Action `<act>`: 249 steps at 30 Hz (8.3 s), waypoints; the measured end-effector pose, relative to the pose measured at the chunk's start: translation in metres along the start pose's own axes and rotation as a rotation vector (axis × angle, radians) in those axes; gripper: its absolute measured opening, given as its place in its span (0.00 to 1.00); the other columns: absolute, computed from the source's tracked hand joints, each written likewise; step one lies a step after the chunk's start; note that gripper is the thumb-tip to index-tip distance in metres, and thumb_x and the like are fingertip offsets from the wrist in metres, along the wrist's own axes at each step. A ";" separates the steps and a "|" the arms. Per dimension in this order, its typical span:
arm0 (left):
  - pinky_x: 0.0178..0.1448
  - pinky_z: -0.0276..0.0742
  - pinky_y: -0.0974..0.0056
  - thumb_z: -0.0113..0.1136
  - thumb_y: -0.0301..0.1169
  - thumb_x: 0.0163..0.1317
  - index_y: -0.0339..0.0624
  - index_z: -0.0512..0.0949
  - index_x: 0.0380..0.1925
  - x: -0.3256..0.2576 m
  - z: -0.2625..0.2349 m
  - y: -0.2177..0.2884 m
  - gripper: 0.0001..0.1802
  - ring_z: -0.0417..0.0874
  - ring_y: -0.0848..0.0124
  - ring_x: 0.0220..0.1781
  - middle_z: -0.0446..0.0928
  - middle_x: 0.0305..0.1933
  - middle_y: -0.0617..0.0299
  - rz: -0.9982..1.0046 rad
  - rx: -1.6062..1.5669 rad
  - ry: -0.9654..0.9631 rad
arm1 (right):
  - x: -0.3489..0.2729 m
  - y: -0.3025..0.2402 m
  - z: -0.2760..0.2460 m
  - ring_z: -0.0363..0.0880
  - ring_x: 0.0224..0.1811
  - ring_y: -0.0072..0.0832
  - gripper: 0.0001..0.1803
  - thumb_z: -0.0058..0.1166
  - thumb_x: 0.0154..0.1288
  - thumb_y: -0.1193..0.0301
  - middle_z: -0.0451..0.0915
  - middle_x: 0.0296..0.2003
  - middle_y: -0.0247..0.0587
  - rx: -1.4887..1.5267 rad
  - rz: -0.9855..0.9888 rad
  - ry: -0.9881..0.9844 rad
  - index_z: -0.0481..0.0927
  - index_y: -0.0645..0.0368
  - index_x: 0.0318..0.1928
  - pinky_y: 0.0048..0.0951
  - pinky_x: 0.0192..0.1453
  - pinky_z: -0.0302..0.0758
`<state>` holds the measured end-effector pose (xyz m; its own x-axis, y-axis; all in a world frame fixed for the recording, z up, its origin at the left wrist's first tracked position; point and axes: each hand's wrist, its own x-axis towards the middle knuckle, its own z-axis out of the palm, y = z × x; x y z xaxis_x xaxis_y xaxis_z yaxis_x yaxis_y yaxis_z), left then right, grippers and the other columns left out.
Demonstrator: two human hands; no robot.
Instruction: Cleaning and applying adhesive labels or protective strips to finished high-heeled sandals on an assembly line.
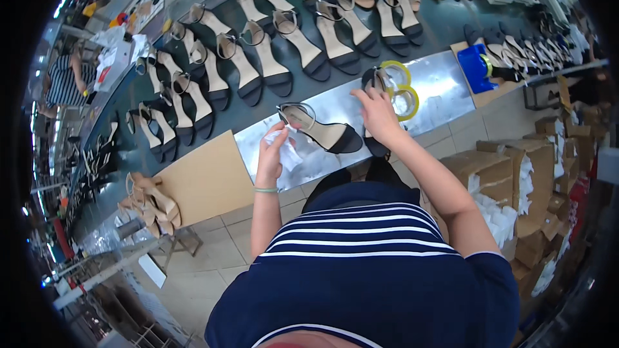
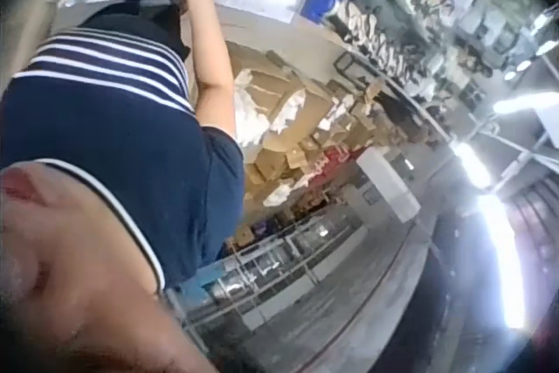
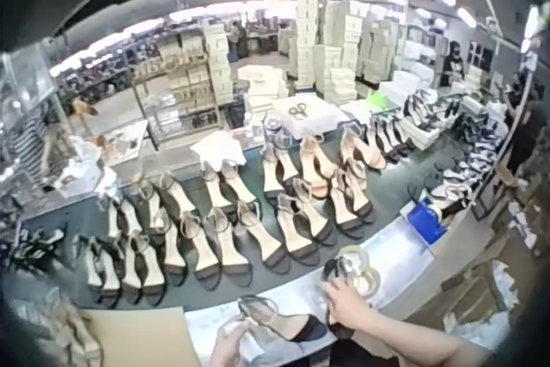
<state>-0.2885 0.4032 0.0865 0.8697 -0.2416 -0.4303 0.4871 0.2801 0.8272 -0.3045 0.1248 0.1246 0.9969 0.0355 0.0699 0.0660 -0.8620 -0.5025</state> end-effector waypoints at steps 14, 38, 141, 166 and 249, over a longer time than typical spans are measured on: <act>0.31 0.71 0.74 0.54 0.34 0.64 0.32 0.68 0.54 -0.001 0.028 0.007 0.22 0.75 0.77 0.26 0.76 0.28 0.62 0.033 -0.083 -0.100 | 0.007 -0.019 0.000 0.73 0.32 0.41 0.22 0.62 0.53 0.63 0.68 0.36 0.46 0.421 0.198 -0.053 0.77 0.56 0.48 0.35 0.41 0.73; 0.28 0.73 0.71 0.58 0.34 0.61 0.30 0.74 0.48 -0.046 -0.067 0.028 0.20 0.76 0.74 0.23 0.80 0.40 0.51 0.032 0.077 0.146 | 0.087 -0.121 -0.059 0.80 0.31 0.41 0.08 0.51 0.40 0.79 0.81 0.25 0.46 0.186 -0.585 -0.677 0.82 0.62 0.24 0.36 0.35 0.74; 0.33 0.73 0.68 0.58 0.26 0.59 0.32 0.73 0.49 -0.157 0.225 -0.103 0.17 0.74 0.76 0.28 0.76 0.36 0.58 0.109 -0.175 0.001 | -0.147 0.086 -0.088 0.79 0.23 0.24 0.09 0.50 0.60 0.82 0.81 0.29 0.42 1.425 0.231 -0.580 0.80 0.68 0.40 0.22 0.27 0.78; 0.19 0.63 0.78 0.62 0.30 0.58 0.37 0.82 0.32 -0.131 0.175 -0.065 0.07 0.70 0.83 0.16 0.79 0.21 0.63 0.152 0.325 0.134 | -0.101 0.043 -0.060 0.79 0.26 0.22 0.16 0.55 0.60 0.79 0.79 0.31 0.41 1.277 0.174 -0.722 0.75 0.68 0.49 0.21 0.29 0.77; 0.22 0.68 0.74 0.63 0.29 0.56 0.31 0.80 0.36 -0.131 0.157 -0.098 0.12 0.72 0.79 0.17 0.80 0.26 0.55 0.011 0.008 -0.020 | -0.123 0.068 -0.043 0.78 0.24 0.21 0.08 0.56 0.60 0.77 0.80 0.26 0.41 1.353 0.212 -0.718 0.80 0.69 0.39 0.21 0.27 0.75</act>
<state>-0.4622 0.2613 0.1187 0.8731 -0.2572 -0.4142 0.4771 0.2751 0.8347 -0.4250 0.0402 0.1195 0.7764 0.5448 -0.3170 -0.4821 0.1893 -0.8554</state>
